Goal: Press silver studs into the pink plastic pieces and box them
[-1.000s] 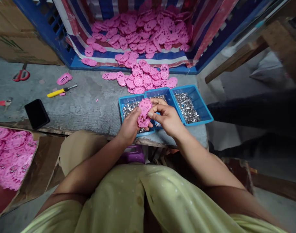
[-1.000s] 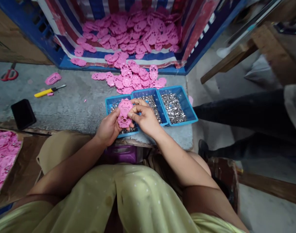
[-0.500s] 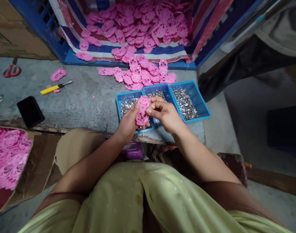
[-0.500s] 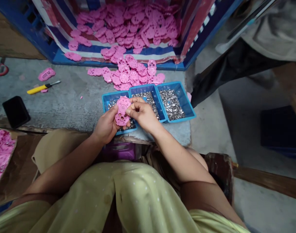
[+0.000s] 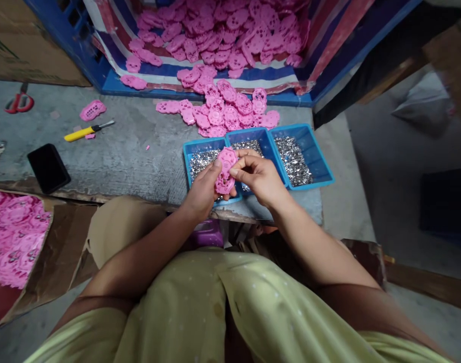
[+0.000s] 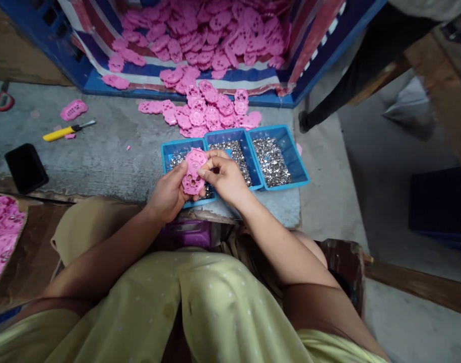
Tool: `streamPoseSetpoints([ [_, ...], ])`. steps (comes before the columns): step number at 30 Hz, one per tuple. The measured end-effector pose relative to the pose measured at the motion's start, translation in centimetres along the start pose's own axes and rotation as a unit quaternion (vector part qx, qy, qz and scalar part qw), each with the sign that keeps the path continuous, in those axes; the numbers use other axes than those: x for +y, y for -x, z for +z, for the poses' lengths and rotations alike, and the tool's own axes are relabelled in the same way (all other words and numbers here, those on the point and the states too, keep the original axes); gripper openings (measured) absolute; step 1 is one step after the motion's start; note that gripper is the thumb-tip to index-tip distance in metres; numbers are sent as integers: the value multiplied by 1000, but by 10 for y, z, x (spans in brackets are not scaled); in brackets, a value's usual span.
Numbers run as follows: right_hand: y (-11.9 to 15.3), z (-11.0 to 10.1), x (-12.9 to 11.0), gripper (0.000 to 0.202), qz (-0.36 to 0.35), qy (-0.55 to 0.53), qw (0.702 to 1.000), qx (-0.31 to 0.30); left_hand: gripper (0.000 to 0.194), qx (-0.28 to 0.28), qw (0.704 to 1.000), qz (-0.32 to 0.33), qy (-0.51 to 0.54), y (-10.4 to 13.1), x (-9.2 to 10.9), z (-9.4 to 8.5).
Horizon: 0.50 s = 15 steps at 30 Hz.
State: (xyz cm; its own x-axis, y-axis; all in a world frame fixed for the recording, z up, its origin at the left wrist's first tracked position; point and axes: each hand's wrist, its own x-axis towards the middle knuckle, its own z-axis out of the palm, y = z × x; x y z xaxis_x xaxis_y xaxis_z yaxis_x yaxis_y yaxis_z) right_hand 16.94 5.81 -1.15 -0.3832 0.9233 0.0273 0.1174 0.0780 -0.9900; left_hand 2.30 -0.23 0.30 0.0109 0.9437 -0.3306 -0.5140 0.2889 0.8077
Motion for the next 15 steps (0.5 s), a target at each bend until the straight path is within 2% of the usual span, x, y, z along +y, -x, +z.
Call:
streamPoseSetpoints([
  [4, 0, -1, 1, 22, -6, -8, 1000, -9, 38, -5, 1000, -8, 3, -1, -2, -3],
  [10, 1, 0, -1, 25, 4, -14, 1000, -6, 28, 4, 999, -19, 27, -3, 2, -1],
  [15, 1, 1, -2, 29, 14, -31, 999, -17, 30, 12, 999, -30, 33, -2, 5, 2],
])
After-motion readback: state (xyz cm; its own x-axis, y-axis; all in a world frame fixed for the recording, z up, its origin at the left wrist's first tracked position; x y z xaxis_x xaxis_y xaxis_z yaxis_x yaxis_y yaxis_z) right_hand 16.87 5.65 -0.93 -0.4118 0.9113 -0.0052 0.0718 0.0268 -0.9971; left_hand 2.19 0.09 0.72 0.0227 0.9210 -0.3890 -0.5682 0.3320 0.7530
